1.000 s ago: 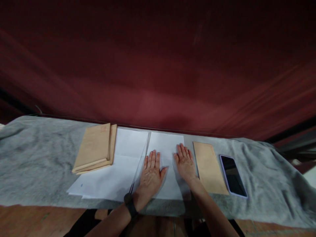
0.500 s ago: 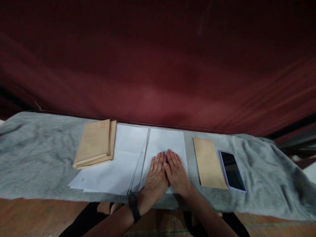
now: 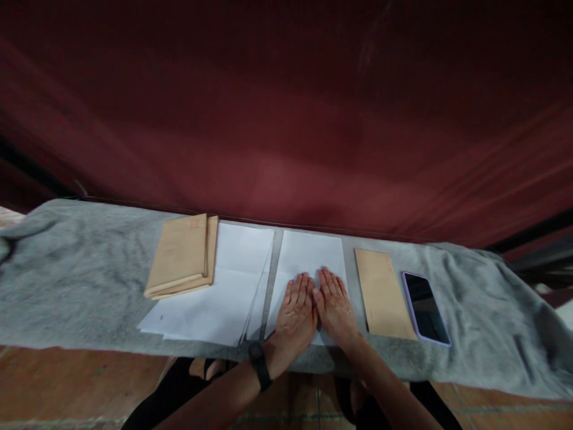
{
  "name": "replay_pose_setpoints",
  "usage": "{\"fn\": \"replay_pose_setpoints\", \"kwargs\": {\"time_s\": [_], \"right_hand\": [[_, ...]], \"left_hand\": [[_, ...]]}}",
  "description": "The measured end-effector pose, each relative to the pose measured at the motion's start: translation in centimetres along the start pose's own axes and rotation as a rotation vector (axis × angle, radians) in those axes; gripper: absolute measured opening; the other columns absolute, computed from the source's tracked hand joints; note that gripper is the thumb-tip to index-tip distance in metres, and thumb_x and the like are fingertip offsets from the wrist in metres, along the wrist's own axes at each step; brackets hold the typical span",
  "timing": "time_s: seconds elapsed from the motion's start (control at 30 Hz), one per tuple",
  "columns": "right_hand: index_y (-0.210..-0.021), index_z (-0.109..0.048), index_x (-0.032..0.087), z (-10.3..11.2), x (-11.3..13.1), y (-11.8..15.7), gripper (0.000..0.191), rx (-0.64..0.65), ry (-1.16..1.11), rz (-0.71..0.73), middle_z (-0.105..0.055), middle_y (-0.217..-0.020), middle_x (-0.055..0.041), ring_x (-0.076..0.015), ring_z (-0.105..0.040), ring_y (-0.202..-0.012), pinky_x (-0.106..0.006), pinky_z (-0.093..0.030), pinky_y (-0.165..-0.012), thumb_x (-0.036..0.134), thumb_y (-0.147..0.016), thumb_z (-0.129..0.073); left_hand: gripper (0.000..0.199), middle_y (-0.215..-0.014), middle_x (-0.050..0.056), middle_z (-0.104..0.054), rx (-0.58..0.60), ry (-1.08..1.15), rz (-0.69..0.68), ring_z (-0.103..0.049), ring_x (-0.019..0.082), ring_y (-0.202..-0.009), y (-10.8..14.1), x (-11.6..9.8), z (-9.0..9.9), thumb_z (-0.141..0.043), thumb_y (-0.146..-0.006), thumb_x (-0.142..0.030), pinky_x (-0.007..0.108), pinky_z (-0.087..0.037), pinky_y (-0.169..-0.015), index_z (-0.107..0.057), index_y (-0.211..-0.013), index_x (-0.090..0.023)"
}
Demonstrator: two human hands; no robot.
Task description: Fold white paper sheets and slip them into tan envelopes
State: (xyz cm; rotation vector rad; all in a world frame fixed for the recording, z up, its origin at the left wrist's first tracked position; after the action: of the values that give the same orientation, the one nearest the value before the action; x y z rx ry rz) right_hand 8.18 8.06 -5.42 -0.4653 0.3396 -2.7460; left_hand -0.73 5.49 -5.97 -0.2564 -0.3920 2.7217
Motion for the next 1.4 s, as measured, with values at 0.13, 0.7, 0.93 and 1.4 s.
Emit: {"fn": "replay_pose_setpoints", "kwargs": {"time_s": [0.13, 0.7, 0.93, 1.4], "right_hand": [[-0.159, -0.034, 0.015, -0.1, 1.1, -0.1, 0.055, -0.012, -0.062, 0.01, -0.038, -0.163, -0.0118, -0.022, -0.03, -0.153, -0.049, -0.029, -0.124, 0.037, -0.109, -0.023], [-0.158, -0.032, 0.009, 0.7, -0.5, 2.0, 0.06, 0.011, 0.111, -0.008, -0.036, -0.163, -0.0161, -0.0281, -0.031, -0.152, -0.047, -0.028, -0.124, 0.04, -0.107, -0.034], [-0.162, -0.02, 0.011, 1.0, -2.2, 3.0, 0.066, -0.047, 0.131, -0.03, -0.031, -0.166, -0.017, -0.0306, -0.031, -0.152, -0.051, -0.029, -0.123, 0.042, -0.106, -0.036], [-0.163, -0.015, 0.012, 1.9, -2.5, 3.2, 0.066, -0.116, 0.089, -0.072, -0.036, -0.163, -0.0184, -0.0332, -0.034, -0.15, -0.055, -0.036, -0.119, 0.043, -0.108, -0.034]], "left_hand": [[0.065, -0.162, 0.02, -0.038, -0.013, -0.03, -0.038, -0.029, 0.029, -0.153, 0.0, -0.2, 0.0, -0.038, -0.096, -0.017, 0.054, -0.027, -0.124, -0.026, -0.158, -0.007], [0.062, -0.16, 0.021, -0.039, -0.052, -0.017, 0.103, -0.028, 0.028, -0.154, 1.3, 3.3, 2.8, -0.04, -0.1, -0.033, 0.049, -0.031, -0.124, -0.034, -0.155, -0.004], [0.063, -0.16, 0.021, -0.039, -0.054, -0.034, 0.101, -0.03, 0.029, -0.153, 1.8, 3.9, 2.9, -0.04, -0.101, -0.036, 0.049, -0.032, -0.124, -0.034, -0.155, -0.003], [0.062, -0.162, 0.022, -0.036, -0.031, -0.015, 0.121, -0.026, 0.03, -0.154, 1.7, 3.2, 3.5, -0.041, -0.101, -0.03, 0.051, -0.031, -0.124, -0.031, -0.156, -0.003]]}}
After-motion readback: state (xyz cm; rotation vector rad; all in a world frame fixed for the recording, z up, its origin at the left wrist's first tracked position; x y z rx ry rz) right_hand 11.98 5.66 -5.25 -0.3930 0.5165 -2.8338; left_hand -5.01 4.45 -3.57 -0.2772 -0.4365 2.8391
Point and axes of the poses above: each hand's wrist, its own y-axis away from the middle knuckle, its own z-axis out of the back of the hand, x = y × z, the point moved 8 cm from there along -y, towards the middle knuckle
